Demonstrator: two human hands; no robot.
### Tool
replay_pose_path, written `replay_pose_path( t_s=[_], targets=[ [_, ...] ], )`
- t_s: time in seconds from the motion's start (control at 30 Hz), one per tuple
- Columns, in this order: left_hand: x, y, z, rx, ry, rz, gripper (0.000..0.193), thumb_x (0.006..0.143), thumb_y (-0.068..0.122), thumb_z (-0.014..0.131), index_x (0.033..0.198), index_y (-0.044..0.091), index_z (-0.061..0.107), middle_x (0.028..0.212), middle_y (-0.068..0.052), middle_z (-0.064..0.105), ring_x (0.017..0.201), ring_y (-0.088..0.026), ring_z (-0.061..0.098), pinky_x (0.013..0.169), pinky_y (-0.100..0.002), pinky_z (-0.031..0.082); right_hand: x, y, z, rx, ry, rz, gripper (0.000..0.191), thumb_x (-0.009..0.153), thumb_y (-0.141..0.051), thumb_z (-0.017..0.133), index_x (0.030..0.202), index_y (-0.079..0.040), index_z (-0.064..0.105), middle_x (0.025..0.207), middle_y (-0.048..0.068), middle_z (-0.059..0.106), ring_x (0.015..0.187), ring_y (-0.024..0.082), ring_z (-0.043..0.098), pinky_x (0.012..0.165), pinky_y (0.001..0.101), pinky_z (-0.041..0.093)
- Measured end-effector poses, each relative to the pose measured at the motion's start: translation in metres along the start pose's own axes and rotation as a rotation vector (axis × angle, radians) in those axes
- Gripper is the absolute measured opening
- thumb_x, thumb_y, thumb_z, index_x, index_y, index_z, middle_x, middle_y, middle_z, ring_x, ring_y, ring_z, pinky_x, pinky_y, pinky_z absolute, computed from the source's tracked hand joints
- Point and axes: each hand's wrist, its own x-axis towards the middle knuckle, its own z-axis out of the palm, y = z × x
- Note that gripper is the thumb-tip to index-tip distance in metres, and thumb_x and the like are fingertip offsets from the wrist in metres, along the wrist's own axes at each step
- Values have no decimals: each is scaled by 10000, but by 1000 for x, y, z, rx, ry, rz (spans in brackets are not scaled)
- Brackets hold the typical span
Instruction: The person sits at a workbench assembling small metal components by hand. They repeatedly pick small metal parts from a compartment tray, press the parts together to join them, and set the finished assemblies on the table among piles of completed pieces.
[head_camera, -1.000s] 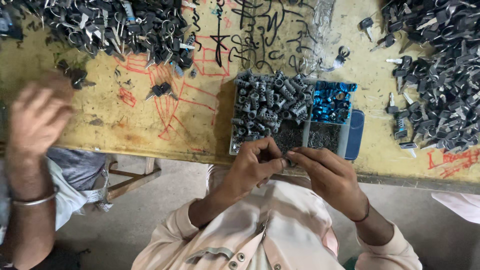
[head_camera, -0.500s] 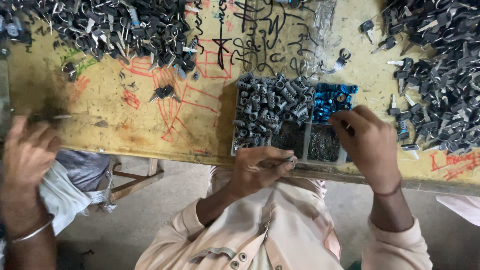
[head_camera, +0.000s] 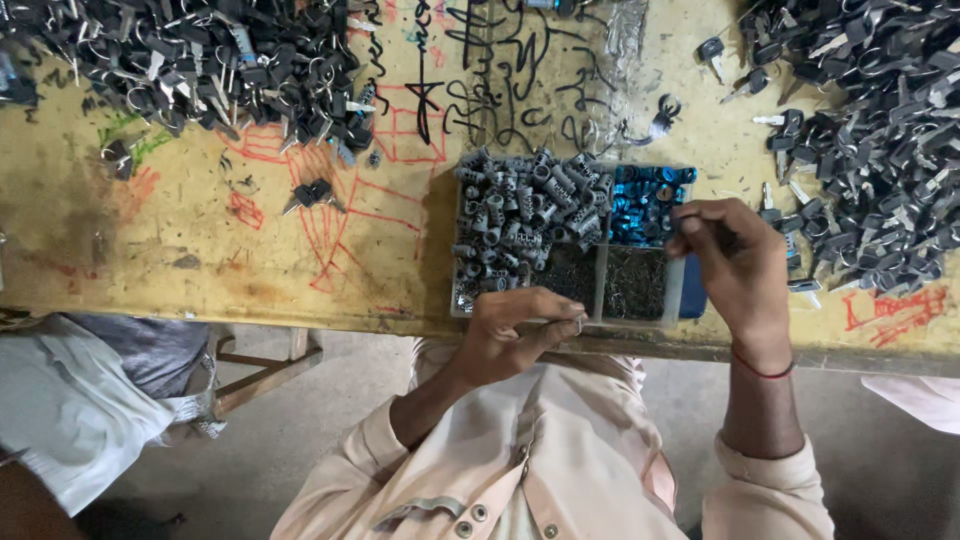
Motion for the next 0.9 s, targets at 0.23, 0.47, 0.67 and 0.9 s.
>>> replay_pose_path(
  t_s=[0.23, 0.47, 0.67, 0.9],
  targets=[
    [7, 8, 2, 88, 19, 116, 205, 943, -22, 750, 1119, 54, 674, 1135, -138, 753, 1012, -249, 771, 868, -337, 622, -33, -7, 22, 357, -100, 224, 219, 1000, 62, 625, 1214, 27, 658, 1008, 81, 704, 934, 135, 706, 854, 280, 596],
    [5, 17, -6, 122, -11, 151, 203, 943, -42, 735, 1116, 33, 662, 1135, -142, 737, 1053, -289, 757, 906, -364, 616, -33, -47, 33, 388, -60, 6, 378, 954, 96, 660, 1304, -13, 569, 1101, 58, 670, 1002, 157, 731, 904, 283, 609],
    [11, 26, -12, 361, -64, 267, 275, 927, -73, 662, 1191, 4, 653, 1273, -174, 677, 1176, -348, 697, 1010, -432, 607, -38, -58, 30, 202, -110, -62, 298, 973, 125, 664, 1260, 46, 645, 1134, 132, 704, 1008, 199, 739, 881, 295, 604],
    [20, 34, -19, 572, -152, 348, 287, 882, -34, 694, 1167, -16, 656, 1344, -184, 634, 1238, -352, 658, 995, -415, 599, -54, -44, 23, 269, -241, -58, 235, 978, 88, 665, 1206, 32, 682, 1128, 127, 703, 959, 170, 735, 837, 281, 613]
  ],
)
